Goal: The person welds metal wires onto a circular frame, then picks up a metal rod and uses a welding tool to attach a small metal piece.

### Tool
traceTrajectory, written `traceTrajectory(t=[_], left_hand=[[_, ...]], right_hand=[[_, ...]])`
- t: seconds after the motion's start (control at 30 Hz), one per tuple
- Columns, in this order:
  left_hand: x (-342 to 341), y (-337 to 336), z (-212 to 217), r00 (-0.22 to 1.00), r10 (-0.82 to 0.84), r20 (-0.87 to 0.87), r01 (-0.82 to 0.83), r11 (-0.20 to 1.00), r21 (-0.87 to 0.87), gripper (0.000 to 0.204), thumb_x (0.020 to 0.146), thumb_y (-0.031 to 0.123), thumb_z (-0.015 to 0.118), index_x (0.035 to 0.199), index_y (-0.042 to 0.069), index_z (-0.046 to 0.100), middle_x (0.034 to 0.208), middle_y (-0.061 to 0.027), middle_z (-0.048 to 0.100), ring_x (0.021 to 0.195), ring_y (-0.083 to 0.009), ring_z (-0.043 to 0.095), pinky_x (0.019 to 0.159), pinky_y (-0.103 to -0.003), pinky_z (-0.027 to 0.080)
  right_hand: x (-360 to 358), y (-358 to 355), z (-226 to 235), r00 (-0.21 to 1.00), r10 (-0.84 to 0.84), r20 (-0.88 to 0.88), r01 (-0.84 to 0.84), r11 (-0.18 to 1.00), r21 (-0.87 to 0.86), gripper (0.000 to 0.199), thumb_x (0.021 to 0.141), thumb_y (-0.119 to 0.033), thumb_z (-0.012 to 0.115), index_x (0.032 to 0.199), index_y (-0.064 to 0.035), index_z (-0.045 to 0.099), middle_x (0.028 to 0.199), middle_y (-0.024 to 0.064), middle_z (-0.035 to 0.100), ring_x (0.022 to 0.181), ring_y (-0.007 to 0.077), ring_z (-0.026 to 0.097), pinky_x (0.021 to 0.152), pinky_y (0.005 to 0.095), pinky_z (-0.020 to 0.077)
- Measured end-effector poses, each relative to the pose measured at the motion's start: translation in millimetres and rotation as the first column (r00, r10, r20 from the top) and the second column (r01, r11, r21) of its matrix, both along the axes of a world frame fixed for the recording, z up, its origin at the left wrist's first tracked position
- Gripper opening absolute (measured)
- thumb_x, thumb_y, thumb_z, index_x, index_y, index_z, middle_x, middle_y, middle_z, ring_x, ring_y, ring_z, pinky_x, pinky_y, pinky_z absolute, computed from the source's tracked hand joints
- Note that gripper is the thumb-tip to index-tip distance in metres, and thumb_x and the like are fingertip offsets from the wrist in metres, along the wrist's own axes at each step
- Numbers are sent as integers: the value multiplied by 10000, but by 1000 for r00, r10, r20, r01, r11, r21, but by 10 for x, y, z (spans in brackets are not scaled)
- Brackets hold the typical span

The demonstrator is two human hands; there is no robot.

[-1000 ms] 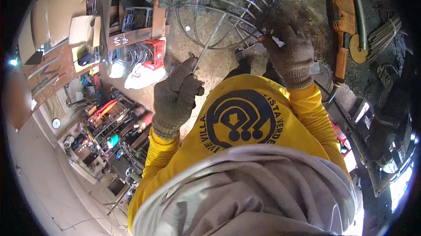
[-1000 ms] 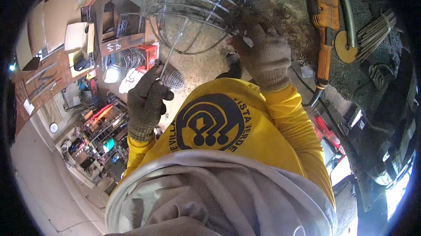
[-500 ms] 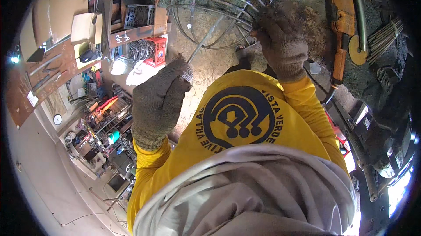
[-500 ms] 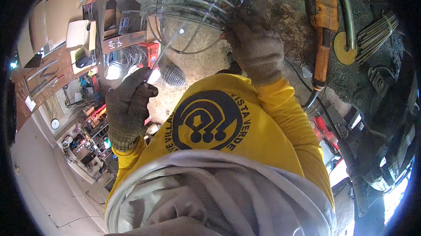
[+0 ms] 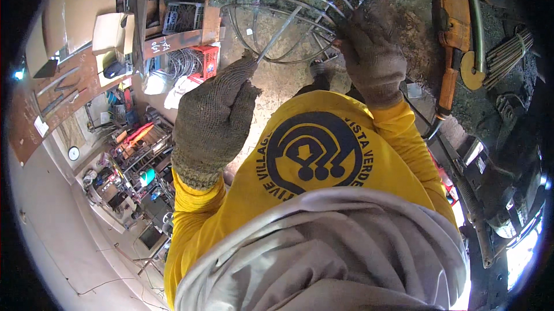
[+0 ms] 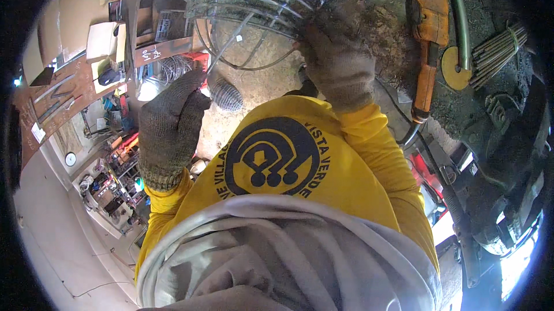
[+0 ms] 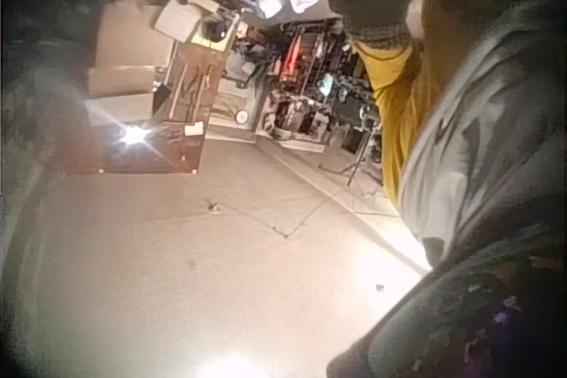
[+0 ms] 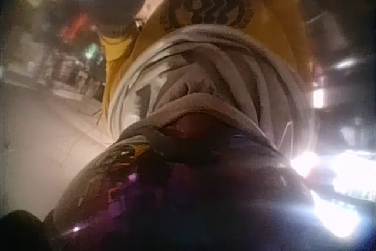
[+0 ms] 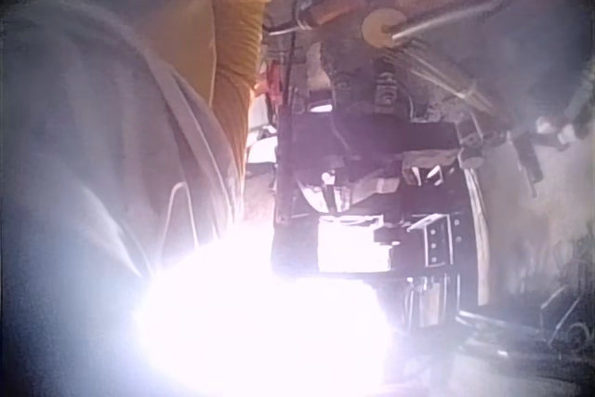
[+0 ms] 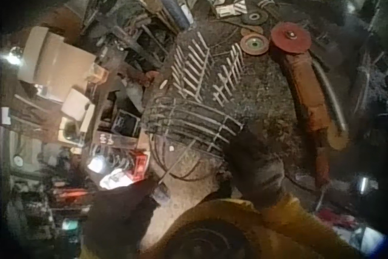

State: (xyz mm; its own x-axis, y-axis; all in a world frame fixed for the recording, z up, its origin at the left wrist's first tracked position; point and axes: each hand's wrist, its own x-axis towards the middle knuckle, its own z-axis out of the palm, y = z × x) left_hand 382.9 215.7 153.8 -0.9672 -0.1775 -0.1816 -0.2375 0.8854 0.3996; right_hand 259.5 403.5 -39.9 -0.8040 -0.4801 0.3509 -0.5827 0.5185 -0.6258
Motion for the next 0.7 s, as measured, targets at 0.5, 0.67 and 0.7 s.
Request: traceTrajectory(t=[0.5, 0.67, 0.7], left_hand=[[-63, 7, -224, 993, -101, -64, 92, 987, -135, 305, 894, 118, 656, 1184, 23, 648, 1087, -189, 708, 887, -341, 708, 756, -399, 569], [-16, 8, -298, 981, -145, -127, 120, 975, -187, 315, 886, 116, 661, 1191, 37, 645, 1082, -172, 712, 854, -328, 706, 729, -397, 567], [-17, 8, -295, 979, -155, -131, 129, 973, -191, 325, 882, 114, 664, 1198, 42, 646, 1072, -172, 713, 839, -324, 705, 716, -398, 566]], right_hand=[[-24, 4, -82, 1000, 6, 1, -6, 995, -101, 300, 801, -312, 773, 1047, -147, 722, 1102, 114, 701, 1030, 301, 672, 827, 404, 551], [-19, 2, -38, 1000, -1, -21, -2, 993, -116, 263, 771, -247, 809, 998, -137, 734, 1030, 90, 718, 972, 292, 691, 780, 381, 556], [-1, 16, -22, 997, 20, 73, -15, 997, -74, 304, 790, -305, 783, 1046, -150, 729, 1129, 98, 696, 1045, 299, 670, 838, 389, 552]])
